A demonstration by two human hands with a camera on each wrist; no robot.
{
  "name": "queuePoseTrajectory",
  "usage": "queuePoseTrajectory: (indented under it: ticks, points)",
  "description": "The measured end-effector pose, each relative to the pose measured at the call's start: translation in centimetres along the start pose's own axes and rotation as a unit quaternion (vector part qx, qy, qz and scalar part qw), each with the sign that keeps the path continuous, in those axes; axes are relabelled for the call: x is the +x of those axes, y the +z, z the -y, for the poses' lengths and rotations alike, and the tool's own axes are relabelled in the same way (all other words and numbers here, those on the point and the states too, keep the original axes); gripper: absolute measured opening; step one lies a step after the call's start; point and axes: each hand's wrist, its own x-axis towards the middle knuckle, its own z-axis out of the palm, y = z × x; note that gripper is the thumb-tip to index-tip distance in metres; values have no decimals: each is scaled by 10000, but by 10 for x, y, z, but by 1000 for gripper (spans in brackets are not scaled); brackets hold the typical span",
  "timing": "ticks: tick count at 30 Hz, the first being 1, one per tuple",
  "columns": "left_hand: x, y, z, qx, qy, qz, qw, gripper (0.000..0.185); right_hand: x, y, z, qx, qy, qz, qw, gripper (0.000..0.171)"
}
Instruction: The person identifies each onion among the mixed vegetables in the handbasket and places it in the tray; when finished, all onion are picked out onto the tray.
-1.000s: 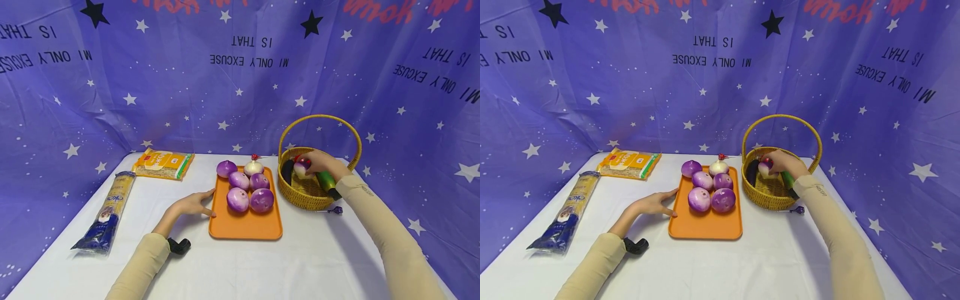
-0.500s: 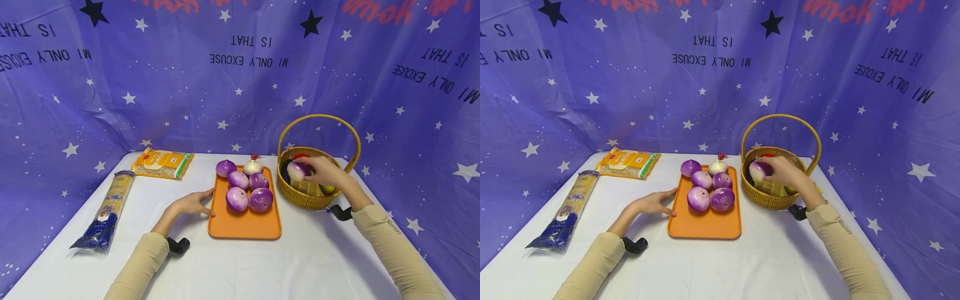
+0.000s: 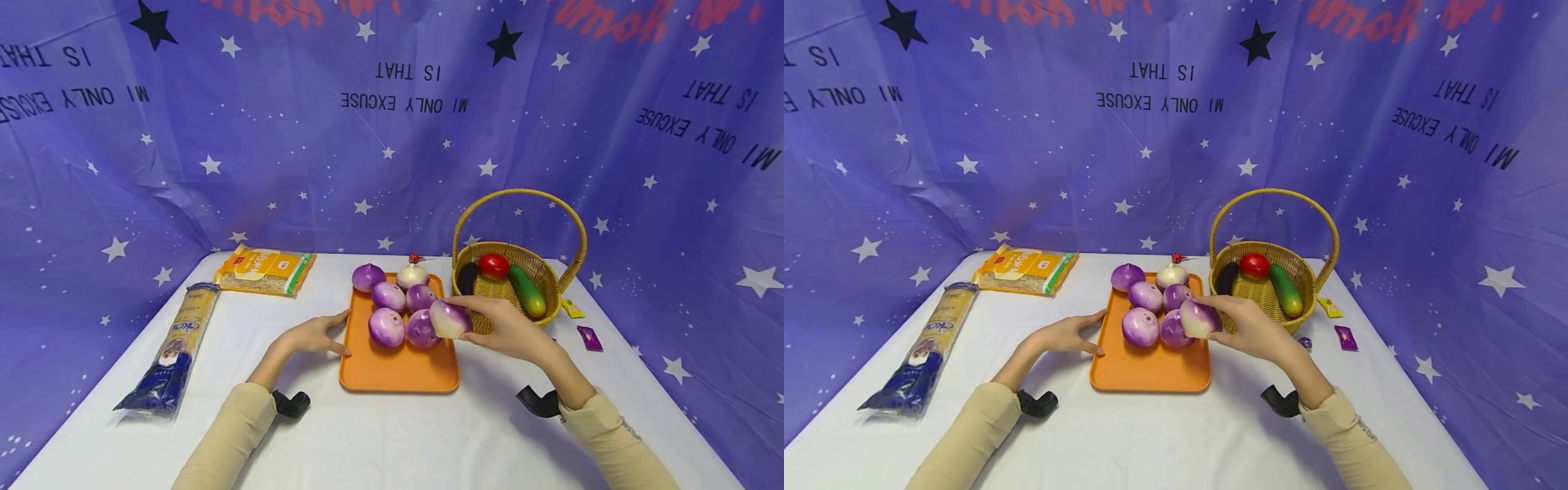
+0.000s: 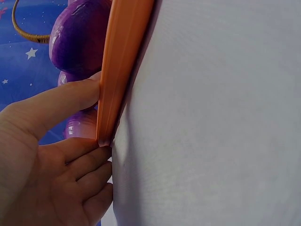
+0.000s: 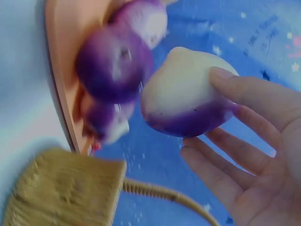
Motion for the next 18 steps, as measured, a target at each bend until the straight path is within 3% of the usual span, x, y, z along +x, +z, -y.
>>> queuePoseTrajectory:
  ticks: [7,18]
  points:
    - [-1,-1,-1,33,0,-36,10000,99,1,30,17,218,-220,273,9991,61]
    - [0,1,-1,-3,-72,-13,10000,99,3,72,25,95,-306,673,9972,60]
